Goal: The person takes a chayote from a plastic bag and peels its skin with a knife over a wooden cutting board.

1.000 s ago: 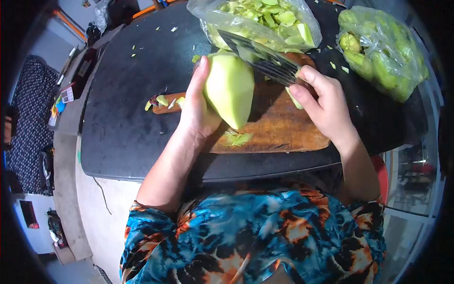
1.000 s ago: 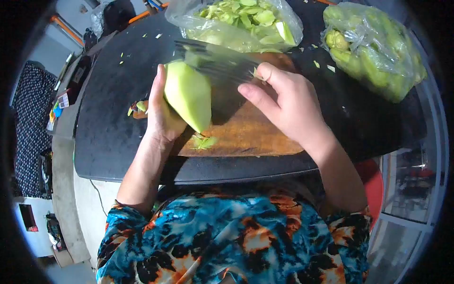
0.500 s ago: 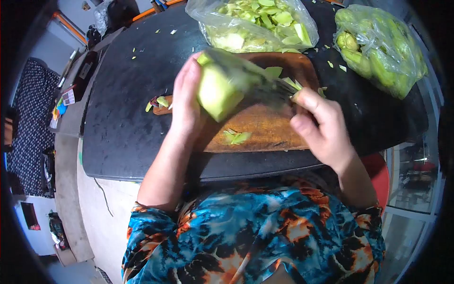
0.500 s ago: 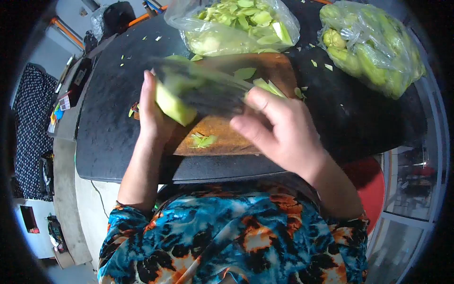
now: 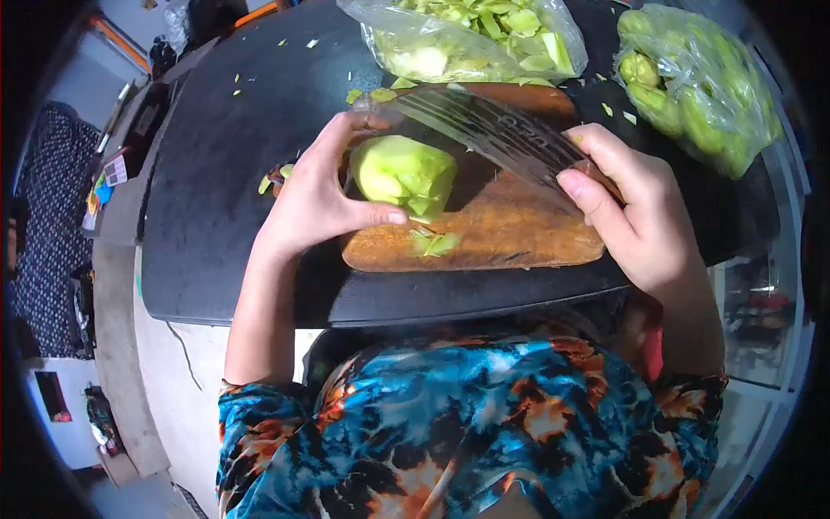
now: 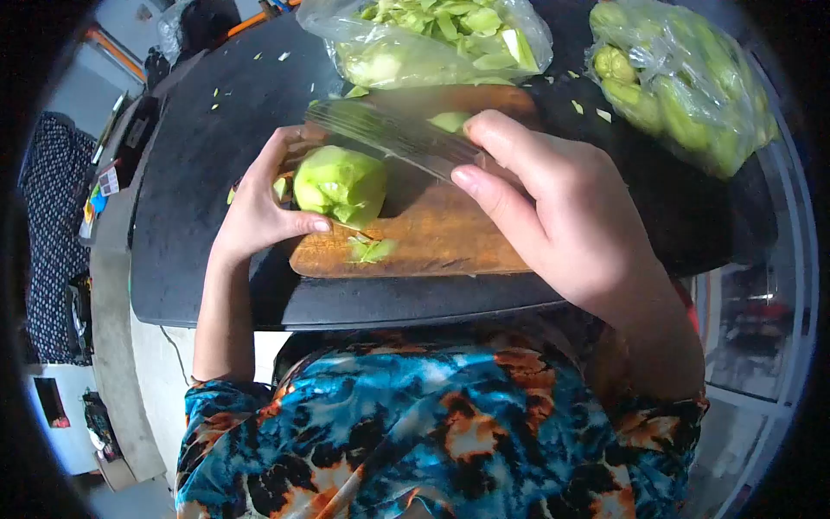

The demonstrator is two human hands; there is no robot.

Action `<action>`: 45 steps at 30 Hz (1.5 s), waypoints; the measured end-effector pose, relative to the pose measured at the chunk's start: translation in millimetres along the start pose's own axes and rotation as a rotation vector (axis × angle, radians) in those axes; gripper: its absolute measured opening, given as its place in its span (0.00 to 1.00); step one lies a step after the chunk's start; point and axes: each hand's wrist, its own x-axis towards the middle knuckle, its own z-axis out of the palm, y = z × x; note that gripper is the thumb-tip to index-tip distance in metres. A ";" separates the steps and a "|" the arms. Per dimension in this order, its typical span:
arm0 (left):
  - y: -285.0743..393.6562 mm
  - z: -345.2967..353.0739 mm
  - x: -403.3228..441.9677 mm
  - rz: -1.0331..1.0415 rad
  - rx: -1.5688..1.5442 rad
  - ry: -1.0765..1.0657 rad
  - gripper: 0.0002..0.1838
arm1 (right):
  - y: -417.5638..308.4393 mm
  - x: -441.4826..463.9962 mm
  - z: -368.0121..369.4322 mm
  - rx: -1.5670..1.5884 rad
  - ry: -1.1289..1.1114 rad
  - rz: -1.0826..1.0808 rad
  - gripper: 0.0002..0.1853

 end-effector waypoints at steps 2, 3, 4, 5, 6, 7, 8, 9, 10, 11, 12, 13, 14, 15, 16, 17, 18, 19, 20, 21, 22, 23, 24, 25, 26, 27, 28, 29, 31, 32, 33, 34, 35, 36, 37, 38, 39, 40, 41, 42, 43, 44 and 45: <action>2.3 1.1 0.0 -0.060 0.010 0.031 0.40 | -1.5 4.7 3.8 -0.011 0.037 -0.022 0.12; 3.8 3.2 1.7 -0.087 0.016 0.044 0.39 | -2.0 6.7 4.9 -0.027 0.049 -0.021 0.12; -0.2 10.6 2.8 -0.099 -0.088 0.124 0.35 | -4.3 8.5 4.6 -0.043 0.060 -0.015 0.12; -9.1 16.1 6.5 -0.075 -0.080 0.168 0.32 | -5.5 9.9 4.7 -0.058 0.071 -0.009 0.11; -13.4 20.3 12.1 -0.079 -0.076 0.170 0.30 | -7.6 11.8 2.9 -0.043 0.043 0.059 0.11; -16.2 25.6 18.2 -0.083 -0.074 0.170 0.29 | -9.3 14.1 0.4 -0.042 0.026 0.101 0.11; -18.9 33.6 24.3 0.045 0.013 0.157 0.26 | -9.7 16.6 -2.2 -0.043 0.009 0.144 0.11; 0.9 41.9 25.9 0.009 0.020 0.118 0.27 | -8.7 18.6 -3.9 -0.046 -0.009 0.190 0.11; 0.3 45.4 28.0 0.008 0.042 0.036 0.28 | -4.0 20.1 -4.5 -0.080 -0.003 0.196 0.10; -2.1 48.2 31.4 0.010 0.063 -0.047 0.28 | 4.9 24.5 -10.4 -0.101 0.023 0.187 0.10; -6.8 47.4 35.6 0.159 0.191 -0.080 0.32 | 15.0 30.1 -18.7 -0.124 0.051 0.177 0.11; -8.0 50.8 39.5 0.184 0.228 -0.055 0.33 | 18.0 32.4 -25.1 -0.152 0.080 0.176 0.13; -6.9 50.9 41.7 0.201 0.272 -0.025 0.34 | 12.1 32.6 -32.4 -0.092 0.074 0.391 0.13; -4.5 51.7 44.5 0.219 0.316 0.006 0.35 | 17.8 31.6 -36.6 -0.086 0.087 0.379 0.13; -5.5 54.9 52.4 0.202 0.288 0.028 0.39 | 28.7 30.5 -44.7 -0.080 0.098 0.367 0.13; -2.8 58.8 61.5 0.139 0.263 -0.011 0.39 | 37.5 29.5 -52.4 -0.074 0.109 0.353 0.13; 3.3 62.5 71.2 0.076 0.240 -0.050 0.40 | 40.8 28.9 -58.4 -0.059 0.081 0.362 0.13; 10.6 66.0 80.0 0.012 0.219 -0.089 0.40 | 40.9 27.4 -58.8 -0.038 0.098 0.391 0.13; 18.8 69.3 87.5 -0.026 0.297 -0.192 0.42 | 40.8 25.1 -57.8 -0.015 0.115 0.419 0.14; 19.8 70.5 89.5 0.054 0.317 -0.223 0.42 | 40.7 23.1 -56.9 0.007 0.133 0.448 0.14; 20.9 72.2 92.0 0.135 0.337 -0.255 0.42 | 41.2 21.9 -56.7 0.014 0.104 0.431 0.14; 21.8 74.3 95.0 0.218 0.356 -0.288 0.42 | 41.8 20.5 -56.4 0.021 0.076 0.417 0.14; 21.5 72.1 95.7 0.394 0.271 -0.272 0.40 | 41.8 18.5 -56.1 0.029 0.050 0.405 0.14; 23.5 69.7 95.5 0.492 0.372 -0.268 0.39 | 39.8 16.3 -55.5 0.054 0.048 0.429 0.14; 28.1 67.1 92.5 0.588 0.472 -0.264 0.39 | 36.4 14.1 -54.5 0.081 0.044 0.455 0.14; 32.4 66.1 88.4 0.682 0.569 -0.258 0.39 | 34.6 11.8 -53.9 0.109 0.038 0.481 0.14; 30.3 68.2 84.0 0.672 0.557 -0.197 0.39 | 34.9 9.8 -53.8 0.111 0.018 0.479 0.14; 29.0 69.4 80.2 0.657 0.530 -0.191 0.39 | 30.7 9.0 -54.2 0.085 -0.004 0.491 0.13; 27.9 70.2 74.9 0.626 0.479 -0.177 0.39 | 16.5 8.9 -53.3 0.032 -0.046 0.510 0.14; 27.7 70.8 73.4 0.622 0.433 -0.163 0.39 | 12.7 8.3 -49.6 0.008 -0.027 0.464 0.14; 27.8 71.4 74.0 0.625 0.441 -0.152 0.39 | 9.0 7.6 -46.5 -0.017 -0.009 0.419 0.14; 28.5 72.1 74.7 0.628 0.446 -0.141 0.38 | 8.6 6.8 -44.6 -0.081 0.013 0.351 0.14; 29.7 73.1 75.4 0.632 0.451 -0.129 0.37 | 8.2 5.9 -42.5 -0.148 0.039 0.285 0.13; 30.2 73.8 77.4 0.642 0.456 -0.121 0.37 | 11.5 5.5 -39.5 -0.253 0.068 0.192 0.13; 30.7 74.2 80.1 0.653 0.461 -0.113 0.37 | 10.1 7.5 -38.5 -0.261 0.063 0.231 0.13; 31.5 74.5 81.7 0.665 0.466 -0.103 0.37 | 8.6 9.6 -37.5 -0.268 0.059 0.271 0.13; 32.7 74.7 82.1 0.668 0.458 -0.112 0.37 | 0.9 16.0 -38.8 -0.175 0.022 0.441 0.14; 33.7 74.7 82.9 0.671 0.451 -0.118 0.37 | -1.6 19.9 -42.8 -0.122 -0.027 0.524 0.15; 33.6 74.8 83.4 0.674 0.444 -0.122 0.37 | -4.1 23.7 -46.7 -0.075 -0.074 0.608 0.16; 32.9 75.6 83.4 0.673 0.439 -0.118 0.37 | -1.6 26.5 -52.0 -0.069 -0.136 0.609 0.17; 31.5 76.3 82.9 0.671 0.433 -0.115 0.37 | -1.0 31.6 -57.4 -0.061 -0.199 0.611 0.18; 30.1 76.9 82.5 0.668 0.427 -0.112 0.38 | -10.1 47.8 -68.7 -0.007 -0.319 0.737 0.14; 28.6 77.2 82.5 0.685 0.417 -0.110 0.38 | -28.0 73.5 -82.1 0.049 -0.439 0.861 0.11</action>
